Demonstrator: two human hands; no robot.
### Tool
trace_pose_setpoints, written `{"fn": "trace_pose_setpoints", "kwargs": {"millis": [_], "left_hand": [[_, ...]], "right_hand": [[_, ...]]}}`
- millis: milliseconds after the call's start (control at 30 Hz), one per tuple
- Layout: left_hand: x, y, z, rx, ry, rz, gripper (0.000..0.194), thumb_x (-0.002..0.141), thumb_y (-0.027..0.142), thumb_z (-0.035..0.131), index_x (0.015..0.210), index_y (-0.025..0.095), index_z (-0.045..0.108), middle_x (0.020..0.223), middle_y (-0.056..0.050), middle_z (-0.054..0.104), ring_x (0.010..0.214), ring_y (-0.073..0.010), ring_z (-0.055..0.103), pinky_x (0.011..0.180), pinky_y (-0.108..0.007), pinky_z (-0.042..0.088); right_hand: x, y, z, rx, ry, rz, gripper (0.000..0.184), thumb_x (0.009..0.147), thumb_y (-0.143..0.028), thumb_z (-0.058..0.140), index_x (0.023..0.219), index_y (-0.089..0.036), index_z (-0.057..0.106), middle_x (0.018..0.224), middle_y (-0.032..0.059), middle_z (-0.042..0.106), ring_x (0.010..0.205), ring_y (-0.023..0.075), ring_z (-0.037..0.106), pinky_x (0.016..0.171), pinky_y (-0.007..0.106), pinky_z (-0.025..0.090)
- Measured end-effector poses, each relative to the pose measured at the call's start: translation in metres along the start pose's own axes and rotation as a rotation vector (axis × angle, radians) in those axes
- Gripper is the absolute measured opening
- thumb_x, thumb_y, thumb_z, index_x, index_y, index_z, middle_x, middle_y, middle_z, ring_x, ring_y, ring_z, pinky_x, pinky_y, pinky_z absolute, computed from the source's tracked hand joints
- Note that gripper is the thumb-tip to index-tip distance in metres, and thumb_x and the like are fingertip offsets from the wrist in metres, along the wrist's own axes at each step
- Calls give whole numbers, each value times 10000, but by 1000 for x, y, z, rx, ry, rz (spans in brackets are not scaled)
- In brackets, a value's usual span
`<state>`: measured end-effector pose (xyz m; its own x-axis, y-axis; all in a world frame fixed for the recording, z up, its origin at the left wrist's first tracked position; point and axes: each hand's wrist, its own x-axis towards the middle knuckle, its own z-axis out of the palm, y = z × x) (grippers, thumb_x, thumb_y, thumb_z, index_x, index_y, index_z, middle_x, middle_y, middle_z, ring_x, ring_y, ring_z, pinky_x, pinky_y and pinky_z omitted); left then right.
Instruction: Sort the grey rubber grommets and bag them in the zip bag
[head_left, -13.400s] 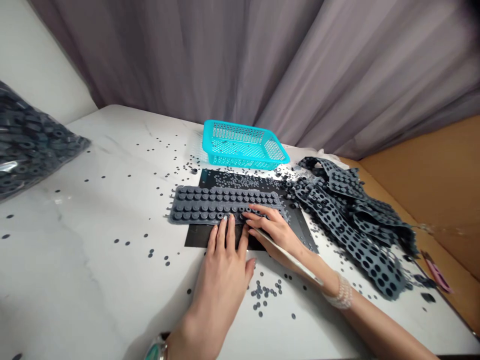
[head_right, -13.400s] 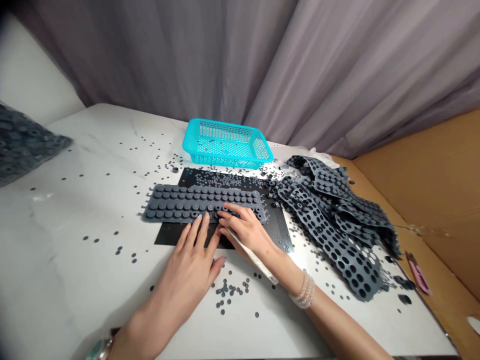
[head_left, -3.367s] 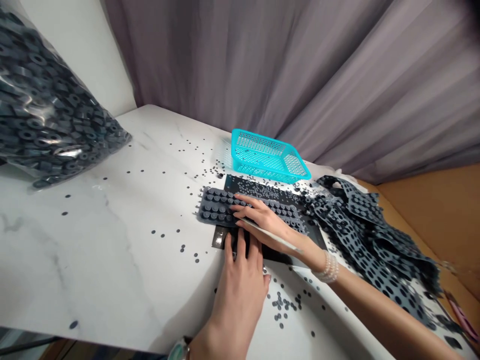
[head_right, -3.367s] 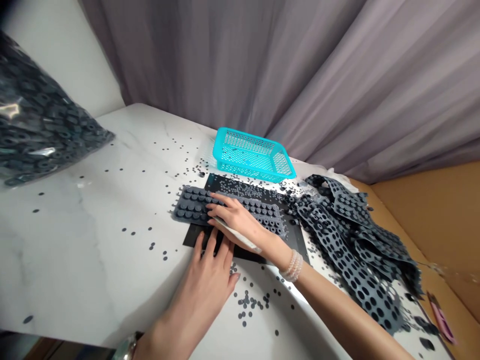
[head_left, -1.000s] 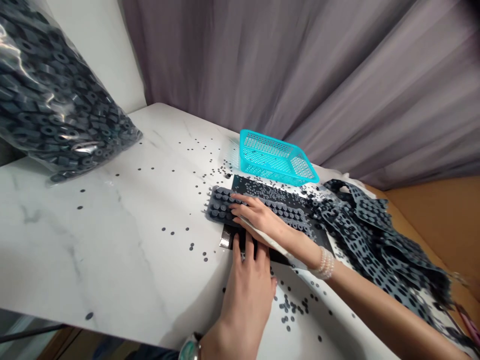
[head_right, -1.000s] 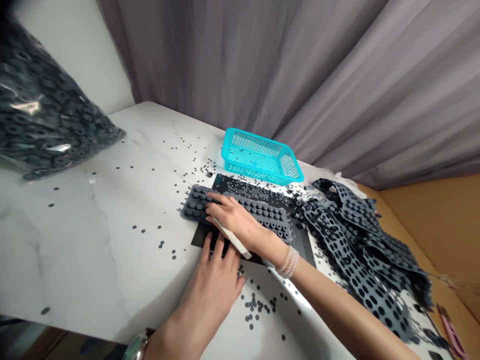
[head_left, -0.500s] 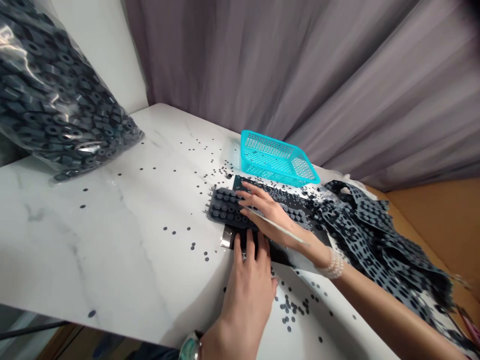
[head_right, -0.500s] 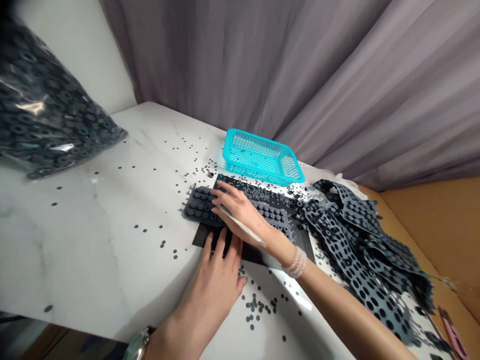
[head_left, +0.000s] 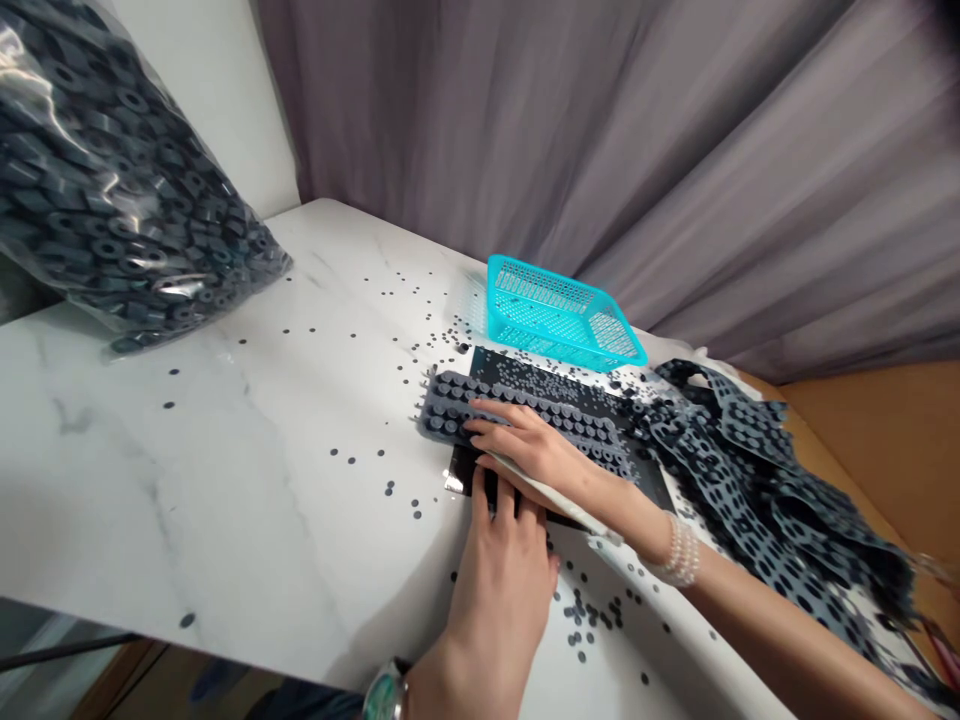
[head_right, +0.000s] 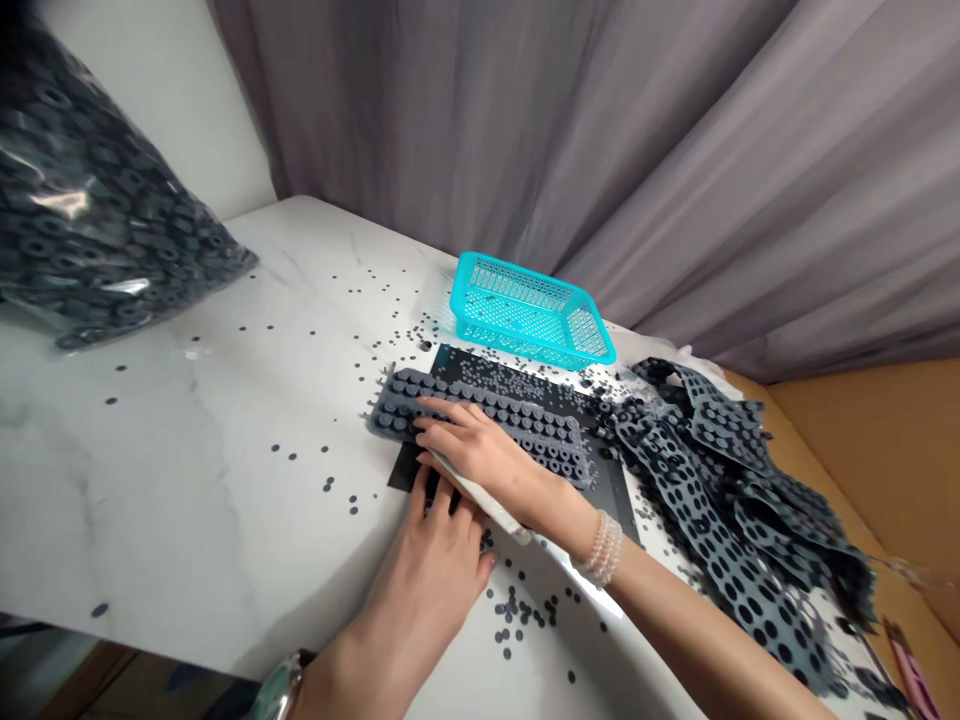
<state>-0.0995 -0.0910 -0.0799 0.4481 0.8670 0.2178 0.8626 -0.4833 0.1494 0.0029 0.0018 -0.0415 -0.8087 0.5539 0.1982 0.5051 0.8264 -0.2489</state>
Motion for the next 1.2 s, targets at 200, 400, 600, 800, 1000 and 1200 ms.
{"fn": "trace_pose_setpoints", "kwargs": {"millis": [200, 400, 600, 800, 1000, 1200], "left_hand": [[2, -1, -3, -26, -14, 6, 617, 812, 486, 601, 1319, 139, 545, 1372, -109, 540, 1278, -369, 436, 1083, -535, 351], [4, -3, -6, -1, -60, 12, 633, 828, 486, 579, 1325, 97, 529, 1395, -126, 511, 1284, -356, 439, 1070, -533, 375], [3, -2, -4, 5, -41, 12, 656, 822, 506, 577, 1347, 119, 506, 1401, -111, 508, 1282, -351, 442, 1062, -519, 390], [3, -1, -1, -8, -35, -1, 622, 812, 493, 592, 1318, 134, 546, 1410, -102, 500, 1305, -375, 395, 1085, -541, 353], [2, 0, -2, -6, -44, 4, 636, 828, 501, 564, 1345, 135, 515, 1408, -96, 503, 1313, -374, 373, 1095, -545, 342], [2, 1, 0, -3, -40, 3, 651, 829, 503, 562, 1359, 131, 495, 1414, -91, 496, 1323, -363, 365, 1100, -531, 346]], "right_hand": [[12, 8, -4, -20, 112, -41, 200, 963, -166, 385, 1092, -183, 538, 1165, 132, 631, 1342, 233, 402, 997, 449, 493], [22, 17, -20, -23, 315, 143, 154, 950, -196, 447, 1055, -189, 559, 1245, 118, 604, 1337, 245, 413, 1036, 496, 459], [13, 10, -11, 87, 179, 211, 158, 943, -221, 468, 1040, -192, 590, 1282, 114, 592, 1375, 258, 358, 1049, 534, 433], [16, 3, -4, 134, 39, 136, 189, 950, -244, 462, 1053, -175, 605, 1281, 119, 599, 1361, 247, 380, 1043, 495, 439], [22, 5, 2, 55, -3, 131, 194, 946, -245, 470, 1040, -155, 614, 1245, 139, 623, 1347, 260, 395, 1021, 499, 437], [23, 5, 0, 69, 17, 115, 190, 949, -250, 468, 1050, -165, 605, 1227, 127, 631, 1350, 260, 395, 1014, 496, 447]]}}
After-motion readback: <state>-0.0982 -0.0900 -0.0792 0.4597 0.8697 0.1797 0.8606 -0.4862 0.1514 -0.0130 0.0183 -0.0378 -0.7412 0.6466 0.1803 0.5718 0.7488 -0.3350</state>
